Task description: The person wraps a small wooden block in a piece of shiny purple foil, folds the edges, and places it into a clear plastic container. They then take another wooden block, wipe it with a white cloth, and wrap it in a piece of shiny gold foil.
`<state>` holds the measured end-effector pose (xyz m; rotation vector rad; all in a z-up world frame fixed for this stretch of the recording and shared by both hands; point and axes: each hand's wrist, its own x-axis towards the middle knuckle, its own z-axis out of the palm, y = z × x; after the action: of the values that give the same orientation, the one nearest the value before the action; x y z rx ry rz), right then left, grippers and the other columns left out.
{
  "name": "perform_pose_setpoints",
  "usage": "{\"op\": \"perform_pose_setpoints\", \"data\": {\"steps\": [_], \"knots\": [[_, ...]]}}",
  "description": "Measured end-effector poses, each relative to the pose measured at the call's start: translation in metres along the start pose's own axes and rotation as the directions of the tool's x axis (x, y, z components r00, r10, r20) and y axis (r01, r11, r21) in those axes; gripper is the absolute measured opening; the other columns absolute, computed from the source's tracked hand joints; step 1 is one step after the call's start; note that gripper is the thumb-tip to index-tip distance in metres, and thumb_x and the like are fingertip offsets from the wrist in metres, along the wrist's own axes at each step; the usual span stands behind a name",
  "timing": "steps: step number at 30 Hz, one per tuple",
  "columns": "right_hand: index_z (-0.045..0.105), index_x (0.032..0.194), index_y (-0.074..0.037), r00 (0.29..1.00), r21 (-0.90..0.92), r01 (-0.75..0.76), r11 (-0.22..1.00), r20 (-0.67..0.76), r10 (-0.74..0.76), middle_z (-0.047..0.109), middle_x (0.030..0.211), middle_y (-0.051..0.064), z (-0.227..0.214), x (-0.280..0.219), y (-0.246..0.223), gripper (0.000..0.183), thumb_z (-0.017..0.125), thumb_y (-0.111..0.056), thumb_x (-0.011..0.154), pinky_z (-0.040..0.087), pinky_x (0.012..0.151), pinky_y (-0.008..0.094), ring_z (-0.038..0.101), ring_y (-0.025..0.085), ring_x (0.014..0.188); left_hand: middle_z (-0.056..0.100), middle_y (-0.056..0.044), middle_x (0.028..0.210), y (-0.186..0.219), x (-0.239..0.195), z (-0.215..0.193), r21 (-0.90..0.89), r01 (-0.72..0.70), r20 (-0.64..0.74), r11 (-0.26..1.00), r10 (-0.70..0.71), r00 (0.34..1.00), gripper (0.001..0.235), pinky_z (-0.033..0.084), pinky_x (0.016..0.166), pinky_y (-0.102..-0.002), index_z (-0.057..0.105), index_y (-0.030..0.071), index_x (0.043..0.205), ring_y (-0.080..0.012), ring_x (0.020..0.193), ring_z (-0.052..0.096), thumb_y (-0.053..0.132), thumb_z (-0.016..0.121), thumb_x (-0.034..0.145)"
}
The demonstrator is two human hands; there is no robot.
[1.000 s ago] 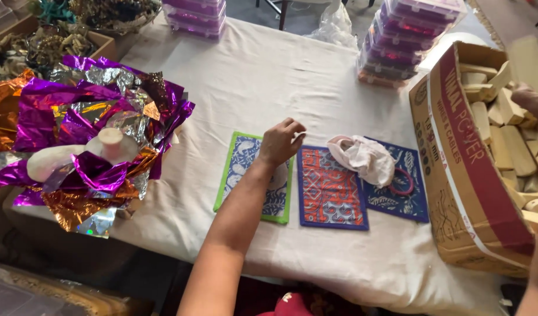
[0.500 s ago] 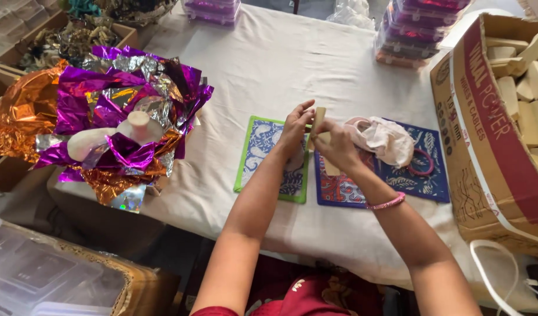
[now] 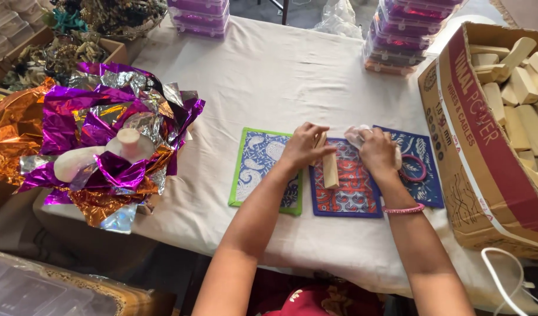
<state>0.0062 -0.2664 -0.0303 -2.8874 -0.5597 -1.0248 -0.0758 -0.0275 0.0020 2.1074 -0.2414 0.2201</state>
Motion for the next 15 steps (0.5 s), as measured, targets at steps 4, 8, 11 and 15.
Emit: {"op": "perform_pose_setpoints", "data": {"steps": [4,8,11,15], "knots": [[0.081,0.104,-0.011,0.908,0.675,-0.419,0.608,0.327,0.263,0.077,0.096,0.013,-0.032,0.039,-0.023,0.027,0.062,0.001,0.089,0.055,0.076,0.042,0.069,0.026,0.080,0.061,-0.015,0.124,0.009,-0.002,-0.005,0.331,-0.043,-0.049,0.943,0.062,0.997,0.077,0.054,0.095,-0.043,0.064,0.013,0.130,-0.0306,0.115,0.062,0.056,0.087,0.069],[0.079,0.099,-0.005,0.879,0.938,-0.346,-0.031,0.336,0.337,0.076,0.093,0.012,-0.009,0.066,-0.049,0.024,0.059,0.007,0.093,0.057,0.070,0.029,0.069,0.017,0.077,0.065,-0.012,0.123,0.010,-0.004,-0.006,0.357,0.048,-0.018,0.933,-0.045,0.999,0.071,0.056,0.096,-0.043,0.063,0.018,0.135,-0.0289,0.112,0.066,0.048,0.084,0.074],[0.079,0.097,-0.005,0.943,0.938,-0.275,0.211,0.220,0.251,0.076,0.099,0.013,-0.011,0.070,-0.079,0.021,0.061,0.004,0.093,0.058,0.076,0.029,0.070,0.017,0.083,0.068,-0.012,0.115,0.012,-0.007,-0.005,0.385,0.035,-0.043,0.922,-0.020,0.999,0.047,0.056,0.092,-0.044,0.070,0.019,0.124,-0.0318,0.107,0.068,0.038,0.080,0.083],[0.077,0.104,-0.002,0.970,0.807,-0.181,0.562,0.240,-0.032,0.074,0.106,0.015,0.016,0.053,-0.089,0.010,0.069,-0.008,0.101,0.055,0.083,0.038,0.068,0.020,0.090,0.074,-0.012,0.104,-0.010,0.006,0.009,0.426,-0.010,-0.221,0.905,0.115,0.969,0.033,0.059,0.083,-0.043,0.073,0.009,0.103,-0.0330,0.093,0.073,0.029,0.079,0.079]]}}
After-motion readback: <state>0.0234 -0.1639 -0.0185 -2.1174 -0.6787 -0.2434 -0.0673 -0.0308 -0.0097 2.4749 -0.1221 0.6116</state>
